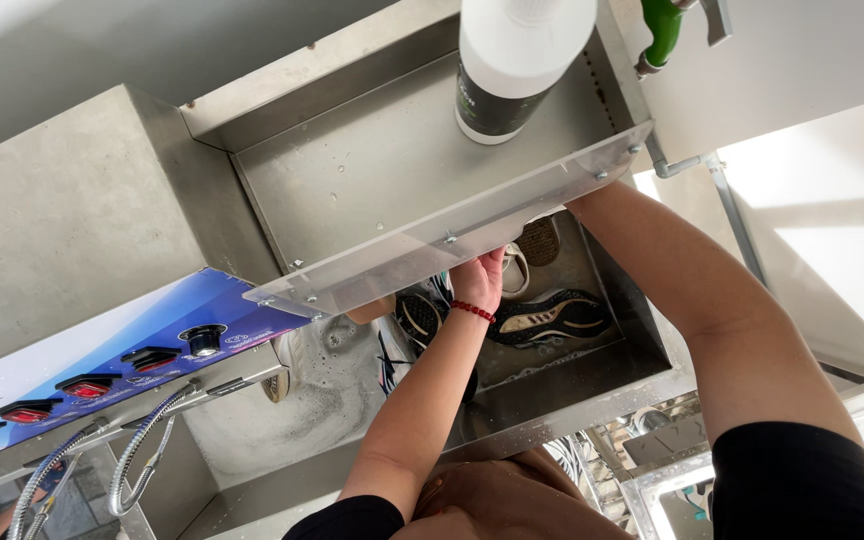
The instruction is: The person washes a white shoe by hand using a cloth and a spray, then rinses it under a faucet at a shoe washing machine station.
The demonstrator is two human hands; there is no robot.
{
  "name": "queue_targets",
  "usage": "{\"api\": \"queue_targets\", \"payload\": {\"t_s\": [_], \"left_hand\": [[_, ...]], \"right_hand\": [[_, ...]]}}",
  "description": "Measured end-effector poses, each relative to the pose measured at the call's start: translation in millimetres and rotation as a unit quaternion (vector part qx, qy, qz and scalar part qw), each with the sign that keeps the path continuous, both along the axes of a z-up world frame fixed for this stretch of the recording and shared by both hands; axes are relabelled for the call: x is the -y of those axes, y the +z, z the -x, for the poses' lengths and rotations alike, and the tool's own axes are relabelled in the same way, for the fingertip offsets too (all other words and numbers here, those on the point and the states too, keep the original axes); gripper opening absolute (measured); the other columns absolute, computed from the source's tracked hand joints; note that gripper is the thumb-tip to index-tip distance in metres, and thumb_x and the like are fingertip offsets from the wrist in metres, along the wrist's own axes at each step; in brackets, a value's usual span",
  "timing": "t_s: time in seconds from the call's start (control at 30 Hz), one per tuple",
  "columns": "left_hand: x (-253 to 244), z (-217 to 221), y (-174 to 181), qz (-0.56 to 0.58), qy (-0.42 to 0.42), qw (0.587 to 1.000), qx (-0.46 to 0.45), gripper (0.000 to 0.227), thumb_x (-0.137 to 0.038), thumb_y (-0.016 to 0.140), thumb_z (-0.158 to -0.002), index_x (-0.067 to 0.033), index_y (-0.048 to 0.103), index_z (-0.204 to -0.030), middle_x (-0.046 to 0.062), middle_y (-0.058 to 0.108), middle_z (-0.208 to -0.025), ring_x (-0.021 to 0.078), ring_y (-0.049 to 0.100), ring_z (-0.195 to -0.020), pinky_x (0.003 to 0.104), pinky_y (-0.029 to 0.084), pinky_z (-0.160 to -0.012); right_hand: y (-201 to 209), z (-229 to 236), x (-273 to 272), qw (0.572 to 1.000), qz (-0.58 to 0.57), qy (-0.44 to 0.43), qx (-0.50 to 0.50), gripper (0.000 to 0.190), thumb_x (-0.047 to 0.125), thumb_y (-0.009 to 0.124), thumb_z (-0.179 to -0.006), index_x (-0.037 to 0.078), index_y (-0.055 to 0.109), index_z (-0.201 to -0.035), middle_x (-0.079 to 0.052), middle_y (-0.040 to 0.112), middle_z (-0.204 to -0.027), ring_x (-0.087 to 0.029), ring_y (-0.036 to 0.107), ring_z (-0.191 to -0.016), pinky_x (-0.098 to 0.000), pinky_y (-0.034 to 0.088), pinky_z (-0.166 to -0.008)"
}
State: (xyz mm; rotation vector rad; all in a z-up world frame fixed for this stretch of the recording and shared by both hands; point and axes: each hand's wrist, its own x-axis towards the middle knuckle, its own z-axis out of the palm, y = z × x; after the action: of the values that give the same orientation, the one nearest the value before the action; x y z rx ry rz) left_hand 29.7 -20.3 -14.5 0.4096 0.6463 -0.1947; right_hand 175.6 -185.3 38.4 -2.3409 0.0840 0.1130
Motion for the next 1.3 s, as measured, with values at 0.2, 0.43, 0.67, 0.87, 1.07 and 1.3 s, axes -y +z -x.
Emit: {"api": "queue_targets", "payload": {"t_s": [0.2, 0.43, 0.67, 0.87, 1.07, 1.3], "left_hand": [[22.6, -7.6, 22.2, 0.077, 0.029, 0.996, -0.038, 0.034, -0.024, 0.058, -0.104, 0.0008, 0.059, -0.127, 0.012, 0.068, -0.123, 0.0262, 0.070, -0.111, 0.042, 0.062, -0.097], [33.7, -2.4, 10.5, 0.111, 0.006, 0.993, -0.036, 0.031, -0.021, 0.058, -0.103, 0.0049, 0.062, -0.119, 0.016, 0.071, -0.116, 0.0284, 0.072, -0.106, 0.044, 0.062, -0.095], [58.5, -3.4, 13.4, 0.059, -0.035, 0.996, -0.058, 0.024, -0.014, 0.055, -0.101, 0.0027, 0.063, -0.117, 0.014, 0.071, -0.112, 0.0282, 0.071, -0.103, 0.042, 0.062, -0.093], [60.0, 5.3, -11.4, 0.047, -0.054, 0.995, -0.074, 0.026, 0.003, 0.042, -0.087, 0.0043, 0.057, -0.108, 0.017, 0.067, -0.113, 0.0323, 0.070, -0.101, 0.046, 0.062, -0.094], [37.2, 21.6, -25.6, -0.077, -0.119, 0.983, -0.113, 0.023, 0.001, 0.045, -0.086, -0.0018, 0.055, -0.107, 0.014, 0.061, -0.099, 0.0315, 0.067, -0.089, 0.047, 0.062, -0.089], [-1.2, 23.5, -4.4, -0.219, -0.166, 0.961, -0.029, 0.014, -0.003, 0.052, -0.086, -0.0018, 0.059, -0.097, 0.005, 0.058, -0.082, 0.0185, 0.062, -0.070, 0.041, 0.058, -0.071]], "right_hand": [[8.5, 3.4, 4.7, 1.000, -0.019, 0.018, 0.000, 0.065, 0.015, 0.090, -0.067, 0.000, 0.066, -0.125, -0.012, 0.072, -0.117, -0.024, 0.067, -0.109, -0.0384, 0.053, -0.098], [19.1, 17.3, 27.5, 0.992, -0.059, 0.092, -0.056, 0.065, 0.015, 0.091, -0.066, 0.000, 0.066, -0.124, -0.011, 0.072, -0.117, -0.024, 0.067, -0.109, -0.0381, 0.053, -0.098], [34.8, 61.8, 69.4, 0.971, -0.173, 0.127, -0.108, 0.065, 0.014, 0.091, -0.065, 0.000, 0.066, -0.123, -0.011, 0.072, -0.117, -0.023, 0.067, -0.109, -0.0378, 0.053, -0.098], [41.1, 97.5, 72.9, 0.957, -0.283, -0.054, -0.026, 0.065, 0.013, 0.089, -0.064, -0.003, 0.065, -0.123, -0.012, 0.073, -0.115, -0.023, 0.069, -0.108, -0.0375, 0.054, -0.097], [36.1, 151.0, 47.6, 0.865, -0.454, -0.199, -0.080, 0.061, 0.017, 0.081, -0.076, -0.007, 0.062, -0.129, -0.019, 0.073, -0.111, -0.028, 0.072, -0.096, -0.0387, 0.060, -0.086], [0.3, 195.2, 8.5, 0.775, -0.583, -0.242, -0.038, 0.057, 0.021, 0.074, -0.088, -0.009, 0.058, -0.134, -0.019, 0.070, -0.114, -0.025, 0.073, -0.096, -0.0368, 0.060, -0.087]]}}
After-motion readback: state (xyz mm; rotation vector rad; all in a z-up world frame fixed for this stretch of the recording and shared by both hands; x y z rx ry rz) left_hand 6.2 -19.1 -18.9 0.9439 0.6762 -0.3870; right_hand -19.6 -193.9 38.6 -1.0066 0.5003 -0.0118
